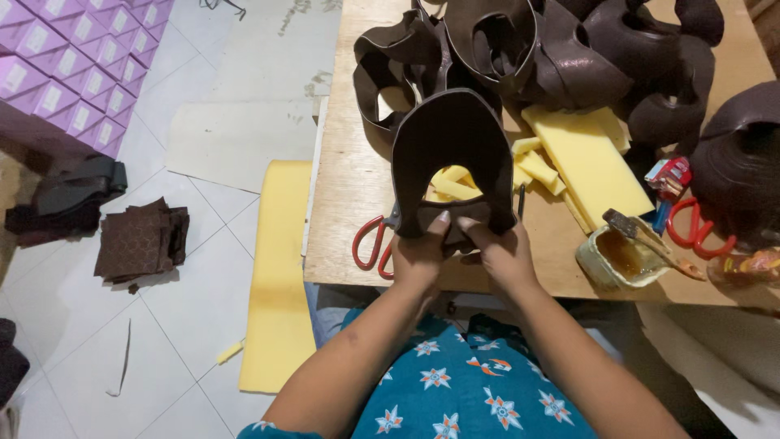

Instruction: The person applies adhesive to the edges of a brown shoe upper using a brush, then inserts a yellow foam insert into the opening. They press the foam into place and adjust the upper to secure it. The person repeats this process with another shoe upper, handling each piece individually.

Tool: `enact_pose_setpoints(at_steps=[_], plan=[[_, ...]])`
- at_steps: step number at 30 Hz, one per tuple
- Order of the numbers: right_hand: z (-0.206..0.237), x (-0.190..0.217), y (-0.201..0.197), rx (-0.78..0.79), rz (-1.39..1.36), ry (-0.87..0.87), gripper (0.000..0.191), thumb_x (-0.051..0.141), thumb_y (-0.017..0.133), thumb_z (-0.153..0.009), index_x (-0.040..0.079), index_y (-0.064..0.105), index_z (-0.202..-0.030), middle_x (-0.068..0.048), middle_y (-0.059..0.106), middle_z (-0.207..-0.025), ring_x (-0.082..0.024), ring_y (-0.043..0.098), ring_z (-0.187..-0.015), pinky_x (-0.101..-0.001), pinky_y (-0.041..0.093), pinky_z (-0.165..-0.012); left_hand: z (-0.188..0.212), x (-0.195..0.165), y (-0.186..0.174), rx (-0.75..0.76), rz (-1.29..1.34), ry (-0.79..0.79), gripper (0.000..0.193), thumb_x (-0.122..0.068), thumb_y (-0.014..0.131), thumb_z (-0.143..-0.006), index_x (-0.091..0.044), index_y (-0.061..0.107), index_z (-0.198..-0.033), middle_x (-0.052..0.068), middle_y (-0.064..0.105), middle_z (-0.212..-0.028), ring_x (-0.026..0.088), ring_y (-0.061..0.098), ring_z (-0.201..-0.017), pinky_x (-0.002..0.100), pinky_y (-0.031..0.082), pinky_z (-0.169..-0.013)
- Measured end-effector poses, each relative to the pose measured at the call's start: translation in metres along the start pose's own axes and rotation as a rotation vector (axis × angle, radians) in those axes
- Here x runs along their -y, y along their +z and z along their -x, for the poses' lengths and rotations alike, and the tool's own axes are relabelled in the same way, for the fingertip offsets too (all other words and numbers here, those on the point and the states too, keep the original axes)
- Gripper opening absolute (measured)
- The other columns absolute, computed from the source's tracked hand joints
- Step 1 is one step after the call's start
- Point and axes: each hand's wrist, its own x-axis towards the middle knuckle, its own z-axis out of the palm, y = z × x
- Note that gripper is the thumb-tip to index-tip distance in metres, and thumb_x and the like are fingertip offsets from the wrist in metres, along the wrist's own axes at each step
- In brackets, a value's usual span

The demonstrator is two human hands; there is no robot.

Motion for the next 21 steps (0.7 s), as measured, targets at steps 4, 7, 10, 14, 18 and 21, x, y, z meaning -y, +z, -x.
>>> enact_pose_setpoints(at_steps=[4, 7, 10, 14, 18, 21], plan=[[-0.021, -0.015, -0.01, -0.087, 0.278, -0.191, 0.028, 0.018, 0.075, -0.089, 0.002, 0.075, -0.112, -0.004, 0.078, -0.099, -0.014, 0.071, -0.085, -0.033, 0.058, -0.072, -0.011, 0.015, -0.007, 0.049, -0.403, 0.435, 0.03, -0.014, 0.075, -0.089, 0.002, 0.069, -0.114, 0.011, 0.076, -0.1, 0.02, 0.074, -0.092, 0.033, 0.057, -0.079], [-0.037, -0.03, -0.018, -0.105, 0.245, -0.153, 0.027, 0.015, 0.073, -0.087, -0.001, 0.072, -0.109, -0.008, 0.076, -0.093, -0.018, 0.07, -0.078, -0.0348, 0.059, -0.064, -0.024, 0.021, -0.012, -0.004, -0.543, 0.575, 0.029, -0.01, 0.077, -0.085, 0.004, 0.067, -0.108, 0.013, 0.076, -0.095, 0.02, 0.075, -0.09, 0.032, 0.057, -0.078], [-0.051, -0.041, -0.021, -0.112, 0.065, 0.019, 0.027, 0.012, 0.068, -0.086, -0.004, 0.068, -0.108, -0.01, 0.072, -0.088, -0.021, 0.069, -0.068, -0.0367, 0.06, -0.053, -0.029, 0.019, -0.015, 0.021, -0.434, 0.429, 0.023, -0.008, 0.07, -0.088, 0.004, 0.067, -0.107, 0.014, 0.076, -0.092, 0.02, 0.075, -0.083, 0.031, 0.059, -0.069], [-0.057, -0.044, -0.027, -0.087, 0.026, 0.113, 0.025, 0.012, 0.064, -0.09, -0.007, 0.067, -0.105, -0.014, 0.072, -0.084, -0.022, 0.07, -0.062, -0.0356, 0.061, -0.052, -0.027, 0.007, -0.017, 0.04, -0.268, 0.074, 0.021, -0.009, 0.06, -0.09, 0.002, 0.064, -0.108, 0.013, 0.073, -0.091, 0.02, 0.074, -0.071, 0.033, 0.063, -0.057], [-0.058, -0.033, -0.026, -0.102, -0.015, 0.16, 0.022, 0.015, 0.064, -0.092, -0.005, 0.066, -0.103, -0.015, 0.072, -0.082, -0.024, 0.069, -0.058, -0.0368, 0.06, -0.053, -0.025, 0.004, -0.023, -0.006, -0.638, 0.263, 0.023, -0.018, 0.065, -0.097, 0.004, 0.063, -0.105, 0.021, 0.074, -0.088, 0.028, 0.075, -0.075, 0.037, 0.057, -0.065], [-0.053, -0.02, -0.022, -0.19, 0.273, 0.016, 0.023, 0.017, 0.068, -0.094, -0.005, 0.071, -0.102, -0.012, 0.075, -0.087, -0.019, 0.071, -0.066, -0.034, 0.058, -0.058, -0.032, 0.005, -0.025, -0.026, -0.78, 0.536, 0.021, -0.012, 0.06, -0.094, 0.004, 0.063, -0.107, 0.024, 0.073, -0.094, 0.035, 0.073, -0.087, 0.042, 0.057, -0.075]])
